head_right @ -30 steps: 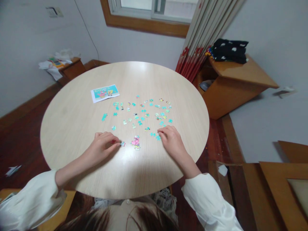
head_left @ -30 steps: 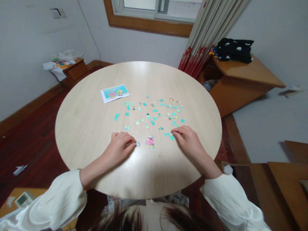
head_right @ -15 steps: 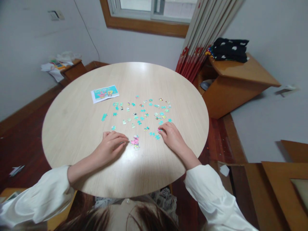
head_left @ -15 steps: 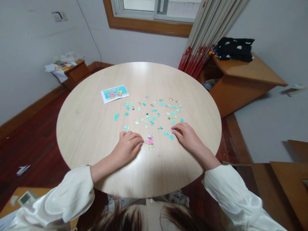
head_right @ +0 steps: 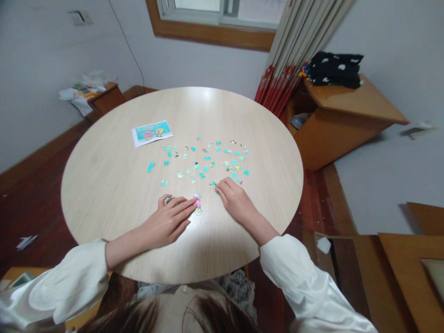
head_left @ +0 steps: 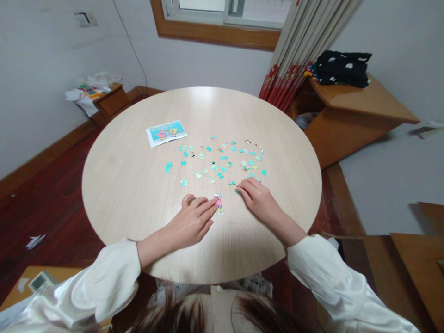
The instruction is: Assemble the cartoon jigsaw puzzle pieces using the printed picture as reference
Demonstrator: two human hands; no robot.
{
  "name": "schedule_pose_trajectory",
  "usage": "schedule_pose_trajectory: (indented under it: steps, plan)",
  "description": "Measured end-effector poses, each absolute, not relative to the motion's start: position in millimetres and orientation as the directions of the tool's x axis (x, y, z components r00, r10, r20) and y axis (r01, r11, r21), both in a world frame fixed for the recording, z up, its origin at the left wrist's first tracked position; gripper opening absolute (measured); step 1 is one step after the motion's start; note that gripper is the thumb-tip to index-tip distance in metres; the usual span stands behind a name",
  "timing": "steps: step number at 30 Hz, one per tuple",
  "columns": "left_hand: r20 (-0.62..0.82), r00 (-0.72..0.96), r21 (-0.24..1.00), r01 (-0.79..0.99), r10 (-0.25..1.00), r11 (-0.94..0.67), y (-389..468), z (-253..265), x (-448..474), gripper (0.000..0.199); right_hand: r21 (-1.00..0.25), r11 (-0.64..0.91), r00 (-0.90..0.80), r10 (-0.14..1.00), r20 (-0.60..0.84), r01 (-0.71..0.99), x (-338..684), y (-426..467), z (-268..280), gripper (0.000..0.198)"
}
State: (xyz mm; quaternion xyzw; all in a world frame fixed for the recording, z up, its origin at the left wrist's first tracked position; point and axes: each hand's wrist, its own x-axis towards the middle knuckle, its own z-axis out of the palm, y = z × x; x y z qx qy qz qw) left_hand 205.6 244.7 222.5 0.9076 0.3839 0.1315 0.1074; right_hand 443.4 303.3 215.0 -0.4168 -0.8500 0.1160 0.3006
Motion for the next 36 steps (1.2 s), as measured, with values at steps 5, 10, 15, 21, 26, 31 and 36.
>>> schedule_pose_trajectory:
  steps: [5,10,15,21,26,31,36]
  plan:
    - [0.158,0.675,0.280,0.670,0.721,-0.688,243.8,221.7,205.1,0.045,-0.418,0.684,-0.572,0.730,0.375,0.598,425.6,279.1,213.3,0.028]
    - [0.144,0.681,0.273,0.670,0.718,-0.690,243.4,224.8,205.3,0.044,-0.279,0.724,-0.630,0.688,0.359,0.631,427.5,273.4,212.0,0.029]
    - [0.142,0.689,0.262,0.666,0.711,-0.698,243.2,224.8,205.1,0.042,-0.264,0.765,-0.658,0.642,0.393,0.588,429.9,271.5,210.2,0.030]
    - [0.213,0.685,0.258,0.649,0.697,-0.716,242.7,220.2,204.1,0.041,-0.375,0.711,-0.549,0.700,0.458,0.595,429.6,267.7,206.3,0.024]
    - [0.332,0.651,0.270,0.628,0.683,-0.730,243.1,216.5,202.6,0.038,-0.369,0.683,-0.509,0.723,0.468,0.630,430.0,267.7,204.3,0.020]
    - [0.405,0.629,0.264,0.614,0.663,-0.744,243.6,212.2,203.1,0.035,-0.365,0.661,-0.503,0.743,0.441,0.655,429.9,269.1,200.6,0.019]
    - [0.399,0.623,0.275,0.619,0.673,-0.736,243.9,211.8,204.3,0.034,-0.387,0.648,-0.470,0.752,0.463,0.656,429.2,270.6,197.9,0.015]
